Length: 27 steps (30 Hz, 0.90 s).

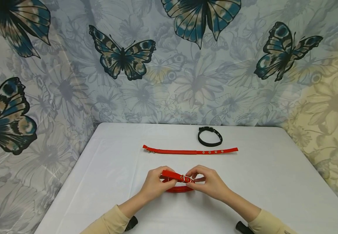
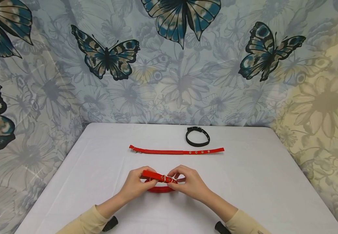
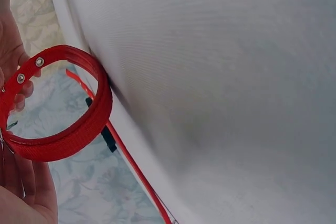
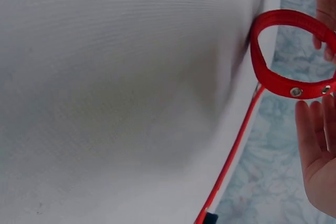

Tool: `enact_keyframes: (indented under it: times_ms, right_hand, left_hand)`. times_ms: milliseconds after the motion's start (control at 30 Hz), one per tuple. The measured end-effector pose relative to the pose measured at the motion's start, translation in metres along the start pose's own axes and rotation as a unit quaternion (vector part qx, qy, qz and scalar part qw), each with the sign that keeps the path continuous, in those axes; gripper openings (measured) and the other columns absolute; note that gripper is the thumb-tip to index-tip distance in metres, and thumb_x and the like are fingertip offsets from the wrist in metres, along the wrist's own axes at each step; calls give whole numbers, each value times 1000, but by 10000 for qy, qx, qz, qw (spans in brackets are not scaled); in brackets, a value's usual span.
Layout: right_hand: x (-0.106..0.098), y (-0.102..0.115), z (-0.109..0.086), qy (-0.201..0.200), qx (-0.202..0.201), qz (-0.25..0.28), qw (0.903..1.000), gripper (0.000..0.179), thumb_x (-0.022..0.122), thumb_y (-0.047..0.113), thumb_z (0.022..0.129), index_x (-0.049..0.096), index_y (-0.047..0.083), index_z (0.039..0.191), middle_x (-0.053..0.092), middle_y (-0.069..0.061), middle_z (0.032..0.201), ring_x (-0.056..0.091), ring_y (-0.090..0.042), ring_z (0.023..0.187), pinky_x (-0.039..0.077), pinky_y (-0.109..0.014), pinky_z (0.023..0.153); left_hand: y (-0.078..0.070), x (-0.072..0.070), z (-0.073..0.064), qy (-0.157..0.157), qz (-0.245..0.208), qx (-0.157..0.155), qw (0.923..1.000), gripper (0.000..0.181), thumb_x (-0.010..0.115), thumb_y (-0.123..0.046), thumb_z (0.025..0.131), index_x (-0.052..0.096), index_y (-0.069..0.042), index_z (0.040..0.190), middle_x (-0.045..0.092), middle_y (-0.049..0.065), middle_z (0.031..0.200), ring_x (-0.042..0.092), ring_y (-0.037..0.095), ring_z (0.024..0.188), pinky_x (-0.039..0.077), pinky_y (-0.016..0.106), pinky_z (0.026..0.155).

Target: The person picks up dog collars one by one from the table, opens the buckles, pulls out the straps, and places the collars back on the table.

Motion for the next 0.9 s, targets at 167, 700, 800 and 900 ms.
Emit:
enact_keyframes:
  times_ms: [167, 700, 800, 900]
  right_hand:
    - [1, -3, -1, 0, 71, 23, 10000, 20, 79, 1, 79, 68, 7, 96, 67, -6, 94, 60, -32, 84, 59, -43, 71]
    - [3, -7, -2, -32, 38, 32, 10000, 19, 79, 0, 79, 68, 7, 94, 66, -6, 90, 62, -30, 83, 58, -44, 70]
    - [3, -5, -2, -24, 86, 13, 10000, 19, 78, 0, 79, 68, 7, 94, 66, -5, 90, 62, -30, 82, 59, -41, 70]
    - [3, -5, -2, -23, 140, -23, 9999, 19, 78, 0, 80, 68, 7, 94, 66, -5, 90, 62, -29, 82, 59, -36, 70]
  left_hand:
    - [-21, -7, 0, 17, 6, -17, 10000, 12, 73, 5, 79, 69, -4, 86, 70, 8, 80, 61, 9, 71, 58, 39, 68]
    - [-32, -12, -3, 21, -68, -83, 9999, 10, 73, 3, 81, 69, -5, 86, 70, 5, 78, 60, 8, 71, 57, 41, 68]
    - [-32, -14, -3, 45, -87, -95, 9999, 9, 73, 2, 82, 70, -5, 87, 71, 5, 79, 60, 8, 71, 58, 40, 69]
    - [-33, -15, -3, 76, -135, -142, 9998, 10, 74, 2, 82, 70, -4, 88, 71, 5, 80, 61, 8, 72, 58, 39, 70]
Point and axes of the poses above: each hand's wrist, its own z-axis towards the middle knuckle, its own x-axis out of the palm, y = z × x, the point moved 1 cm from there along z, towards the middle knuckle
